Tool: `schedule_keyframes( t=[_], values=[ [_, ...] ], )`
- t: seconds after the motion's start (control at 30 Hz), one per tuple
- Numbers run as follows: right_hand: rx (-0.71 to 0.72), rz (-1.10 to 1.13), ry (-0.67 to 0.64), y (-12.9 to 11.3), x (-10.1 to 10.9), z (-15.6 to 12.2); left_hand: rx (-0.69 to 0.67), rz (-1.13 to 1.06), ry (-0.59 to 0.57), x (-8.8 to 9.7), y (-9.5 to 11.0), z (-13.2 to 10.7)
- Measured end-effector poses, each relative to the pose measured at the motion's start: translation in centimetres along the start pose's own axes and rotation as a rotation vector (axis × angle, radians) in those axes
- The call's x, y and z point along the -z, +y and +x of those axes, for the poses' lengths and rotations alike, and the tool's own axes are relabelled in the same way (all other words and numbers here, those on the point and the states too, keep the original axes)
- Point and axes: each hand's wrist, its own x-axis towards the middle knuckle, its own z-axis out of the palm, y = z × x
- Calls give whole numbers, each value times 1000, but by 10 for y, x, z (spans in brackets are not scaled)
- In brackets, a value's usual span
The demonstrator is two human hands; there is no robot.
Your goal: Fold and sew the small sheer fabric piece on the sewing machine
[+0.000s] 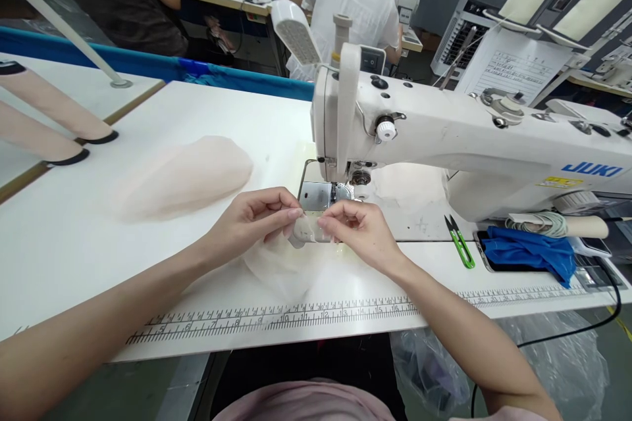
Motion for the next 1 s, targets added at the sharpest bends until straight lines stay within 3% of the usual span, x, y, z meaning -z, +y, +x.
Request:
schedule_keyframes(
  t=[0.5, 1.0],
  values=[
    [-19, -9, 13, -1, 0, 1, -12, 20, 48, 1, 1, 0],
    [52, -62, 95, -1, -2, 0, -32, 50, 94, -1, 1, 0]
  ],
)
